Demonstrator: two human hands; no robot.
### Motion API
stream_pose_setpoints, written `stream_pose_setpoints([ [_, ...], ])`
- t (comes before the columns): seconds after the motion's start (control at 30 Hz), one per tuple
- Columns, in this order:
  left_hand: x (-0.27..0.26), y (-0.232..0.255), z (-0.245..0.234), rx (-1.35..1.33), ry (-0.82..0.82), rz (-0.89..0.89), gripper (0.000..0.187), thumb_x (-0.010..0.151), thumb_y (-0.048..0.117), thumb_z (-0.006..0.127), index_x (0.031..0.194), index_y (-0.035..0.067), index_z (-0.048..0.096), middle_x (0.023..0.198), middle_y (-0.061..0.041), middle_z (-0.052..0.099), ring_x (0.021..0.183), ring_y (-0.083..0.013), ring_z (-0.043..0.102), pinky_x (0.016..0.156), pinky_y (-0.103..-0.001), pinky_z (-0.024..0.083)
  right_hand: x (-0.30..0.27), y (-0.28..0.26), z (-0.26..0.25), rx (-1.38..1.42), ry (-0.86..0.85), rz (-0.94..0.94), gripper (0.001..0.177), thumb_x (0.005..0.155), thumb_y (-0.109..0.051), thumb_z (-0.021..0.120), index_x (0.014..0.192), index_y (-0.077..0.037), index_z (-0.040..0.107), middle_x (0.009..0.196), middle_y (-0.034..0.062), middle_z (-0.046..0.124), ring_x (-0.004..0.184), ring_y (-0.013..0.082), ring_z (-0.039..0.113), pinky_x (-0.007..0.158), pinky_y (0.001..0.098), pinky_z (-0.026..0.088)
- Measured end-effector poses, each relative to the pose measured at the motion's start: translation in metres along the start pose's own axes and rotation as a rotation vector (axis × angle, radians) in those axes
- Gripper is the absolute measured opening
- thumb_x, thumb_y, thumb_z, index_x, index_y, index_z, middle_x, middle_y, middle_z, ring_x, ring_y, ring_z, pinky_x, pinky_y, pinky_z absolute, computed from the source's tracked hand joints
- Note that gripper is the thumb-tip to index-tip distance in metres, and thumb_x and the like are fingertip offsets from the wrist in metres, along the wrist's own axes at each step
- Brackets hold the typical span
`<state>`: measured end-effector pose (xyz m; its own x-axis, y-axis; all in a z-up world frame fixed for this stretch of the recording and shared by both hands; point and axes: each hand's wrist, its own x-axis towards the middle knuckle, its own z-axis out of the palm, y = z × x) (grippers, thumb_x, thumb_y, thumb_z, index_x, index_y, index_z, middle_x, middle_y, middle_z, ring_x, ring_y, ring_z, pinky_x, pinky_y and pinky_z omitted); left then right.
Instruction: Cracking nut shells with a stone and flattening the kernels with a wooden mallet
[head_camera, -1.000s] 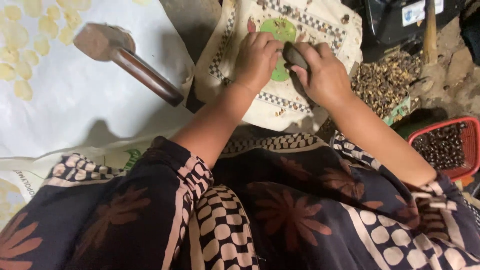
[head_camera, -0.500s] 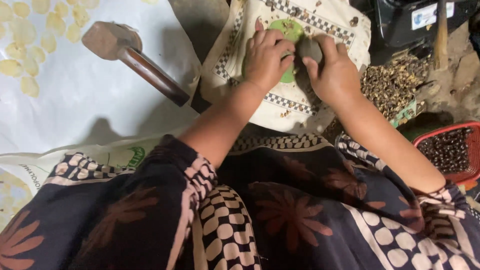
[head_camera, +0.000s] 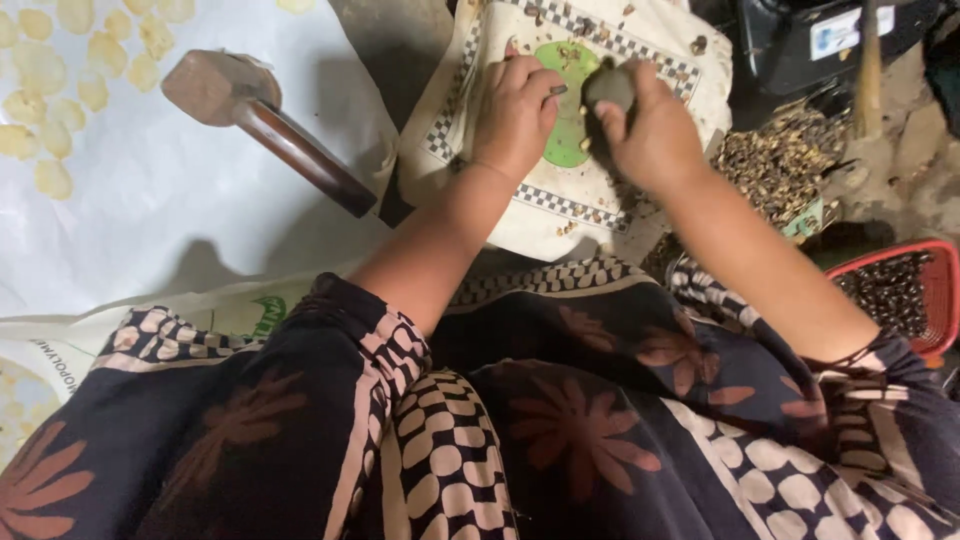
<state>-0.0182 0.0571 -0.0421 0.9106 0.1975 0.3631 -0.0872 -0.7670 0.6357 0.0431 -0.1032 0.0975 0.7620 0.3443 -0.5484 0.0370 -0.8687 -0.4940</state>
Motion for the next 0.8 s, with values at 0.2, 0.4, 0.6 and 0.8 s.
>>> stream_pose_setpoints([
  [0.2, -0.003, 0.008, 0.001, 0.055, -0.094, -0.175, 0.018, 0.084, 0.028, 0.083, 0.101, 0.029, 0.077, 0.109, 0.001, 0.060, 0.129, -0.0390, 0.046, 0.099, -0.054, 0.044, -0.002, 0.008, 0.011, -0.319, 0.079, -0.280, 0.041, 0.109, -0.023, 0.058, 0.143, -0.010, 0.040, 0.124, 0.0302, 0.055, 0.076, 0.0486, 0.069, 0.047, 0.0527, 0.066],
  [0.4, -0.014, -0.007, -0.015, 0.142, -0.024, -0.119, 0.032, 0.085, 0.018, 0.084, 0.115, 0.015, 0.072, 0.114, -0.010, 0.064, 0.108, -0.0340, 0.056, 0.086, -0.045, 0.051, 0.014, 0.017, 0.031, -0.391, 0.182, -0.619, 0.040, 0.111, -0.023, 0.060, 0.144, -0.008, 0.042, 0.111, 0.0279, 0.054, 0.062, 0.0381, 0.062, 0.036, 0.0477, 0.056],
  [0.6, -0.012, -0.030, -0.002, 0.007, 0.024, 0.038, 0.011, 0.096, 0.010, 0.070, 0.105, 0.014, 0.074, 0.092, -0.007, 0.060, 0.087, -0.0312, 0.052, 0.068, -0.043, 0.043, 0.015, 0.000, -0.001, 0.060, 0.167, -0.352, 0.037, 0.112, -0.020, 0.055, 0.143, -0.007, 0.038, 0.129, 0.0375, 0.059, 0.107, 0.0548, 0.061, 0.083, 0.0578, 0.061],
  [0.8, -0.002, -0.036, 0.001, 0.060, -0.013, -0.019, 0.011, 0.093, 0.015, 0.074, 0.103, 0.018, 0.072, 0.106, -0.008, 0.065, 0.097, -0.0348, 0.057, 0.082, -0.047, 0.047, 0.049, 0.041, -0.004, 0.259, 0.228, -0.307, 0.027, 0.112, -0.019, 0.058, 0.132, -0.013, 0.039, 0.118, 0.0207, 0.057, 0.104, 0.0327, 0.057, 0.080, 0.0420, 0.050],
])
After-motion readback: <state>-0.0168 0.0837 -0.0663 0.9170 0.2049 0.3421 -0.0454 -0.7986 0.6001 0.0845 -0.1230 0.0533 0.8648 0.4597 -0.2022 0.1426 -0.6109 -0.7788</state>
